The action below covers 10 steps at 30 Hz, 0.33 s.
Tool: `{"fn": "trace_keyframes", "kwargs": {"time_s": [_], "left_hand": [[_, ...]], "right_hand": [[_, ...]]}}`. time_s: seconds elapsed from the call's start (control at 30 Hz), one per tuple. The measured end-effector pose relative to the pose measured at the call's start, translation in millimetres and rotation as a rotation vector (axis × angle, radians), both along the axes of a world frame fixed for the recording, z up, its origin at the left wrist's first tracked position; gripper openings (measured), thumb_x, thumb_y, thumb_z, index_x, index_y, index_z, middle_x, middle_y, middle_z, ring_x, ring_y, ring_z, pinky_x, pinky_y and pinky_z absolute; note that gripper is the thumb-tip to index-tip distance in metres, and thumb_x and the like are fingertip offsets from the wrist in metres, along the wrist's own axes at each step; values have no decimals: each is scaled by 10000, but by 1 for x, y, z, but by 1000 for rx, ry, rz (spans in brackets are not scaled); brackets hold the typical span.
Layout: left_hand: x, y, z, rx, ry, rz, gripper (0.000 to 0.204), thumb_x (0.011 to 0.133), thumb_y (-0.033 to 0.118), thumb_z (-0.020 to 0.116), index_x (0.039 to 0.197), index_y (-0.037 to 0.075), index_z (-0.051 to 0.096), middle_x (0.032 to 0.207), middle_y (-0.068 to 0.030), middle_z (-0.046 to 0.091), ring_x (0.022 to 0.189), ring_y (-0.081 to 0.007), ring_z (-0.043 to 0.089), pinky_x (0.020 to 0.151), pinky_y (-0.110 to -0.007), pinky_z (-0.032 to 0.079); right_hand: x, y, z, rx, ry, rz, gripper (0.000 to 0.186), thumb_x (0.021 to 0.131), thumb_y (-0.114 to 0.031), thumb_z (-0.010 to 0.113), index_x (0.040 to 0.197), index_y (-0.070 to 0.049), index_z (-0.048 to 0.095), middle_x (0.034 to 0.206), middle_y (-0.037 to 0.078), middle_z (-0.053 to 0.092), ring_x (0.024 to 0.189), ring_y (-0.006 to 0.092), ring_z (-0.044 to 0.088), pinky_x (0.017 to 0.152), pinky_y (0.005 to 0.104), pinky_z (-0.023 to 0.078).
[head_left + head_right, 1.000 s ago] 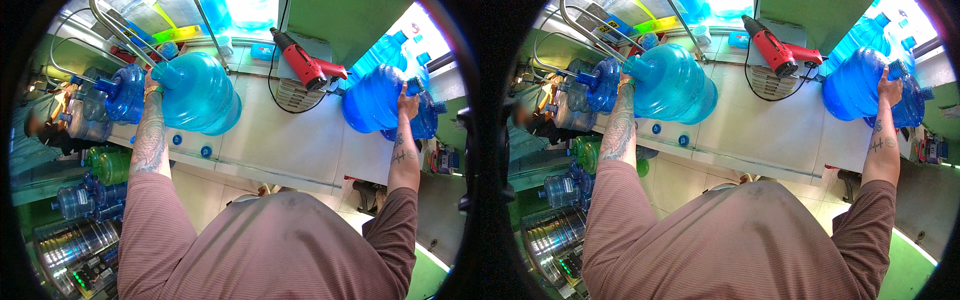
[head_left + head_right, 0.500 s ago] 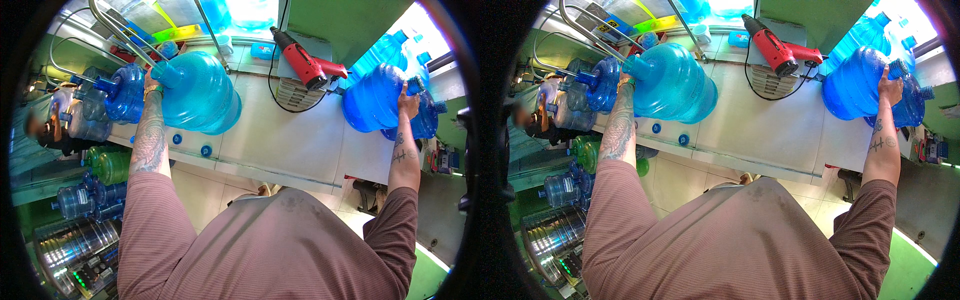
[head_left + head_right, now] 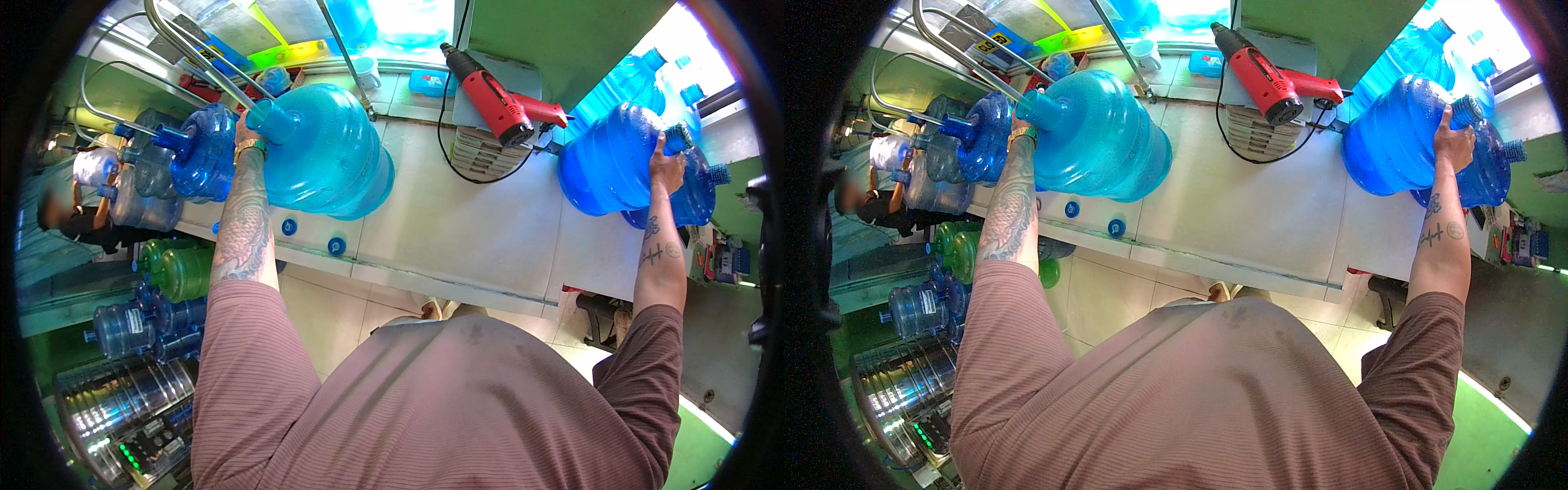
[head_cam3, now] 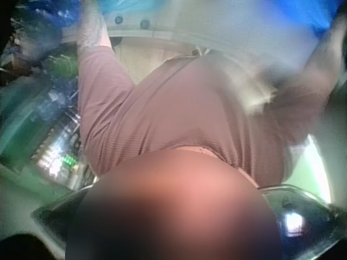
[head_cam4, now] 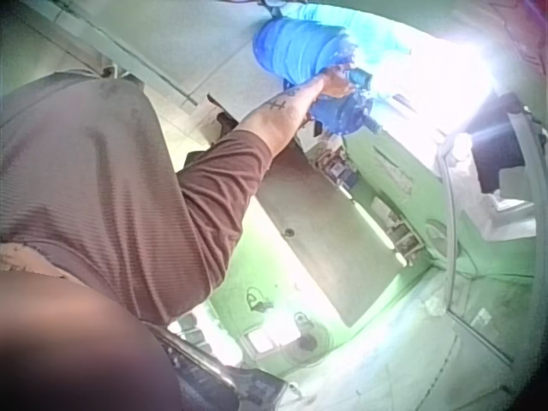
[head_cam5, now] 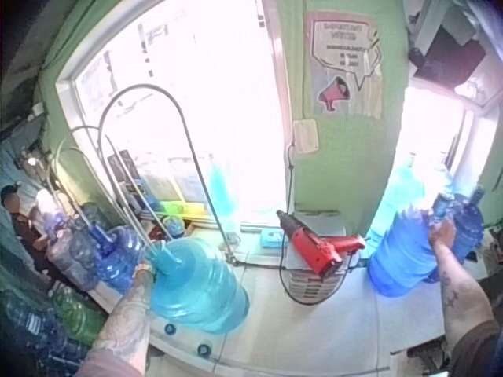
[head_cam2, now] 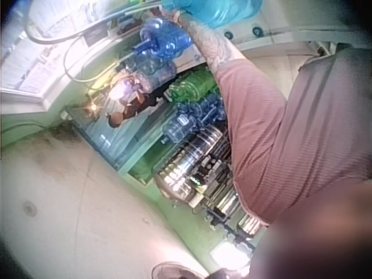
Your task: The person fills large blue water jugs from a tap, secures them with mesh caps, and uses a heat gun to shrink the caps. They then place the sealed jugs on a counter and repeat the process with additional jugs.
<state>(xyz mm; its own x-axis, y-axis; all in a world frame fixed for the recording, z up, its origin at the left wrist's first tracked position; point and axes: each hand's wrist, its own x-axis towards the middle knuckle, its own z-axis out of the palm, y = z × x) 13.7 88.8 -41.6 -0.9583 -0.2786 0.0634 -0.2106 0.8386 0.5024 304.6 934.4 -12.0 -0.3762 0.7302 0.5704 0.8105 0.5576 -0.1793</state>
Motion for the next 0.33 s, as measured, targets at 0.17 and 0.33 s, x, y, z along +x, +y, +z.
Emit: {"fn": "trace_keyframes", "kwargs": {"time_s": [0.17, 0.33], "left_hand": [[0, 0, 0, 6, -14, 6, 579, 827, 577, 600, 1249, 185, 662, 1214, -210, 668, 1145, -413, 623, 938, -503, 504], [0, 3, 2, -21, -18, 20, 611, 823, 603, 585, 1268, 189, 652, 1234, -210, 660, 1154, -411, 620, 959, -502, 496]], "right_hand": [[0, -2, 1, -21, -14, -13, 995, 865, -789, 404, 1367, 63, 508, 1361, 254, 556, 1261, 382, 548, 1043, 510, 435], [-1, -2, 4, -46, 0, -10, 996, 862, -789, 418, 1379, 59, 496, 1374, 250, 547, 1268, 378, 544, 1041, 521, 434]]}}
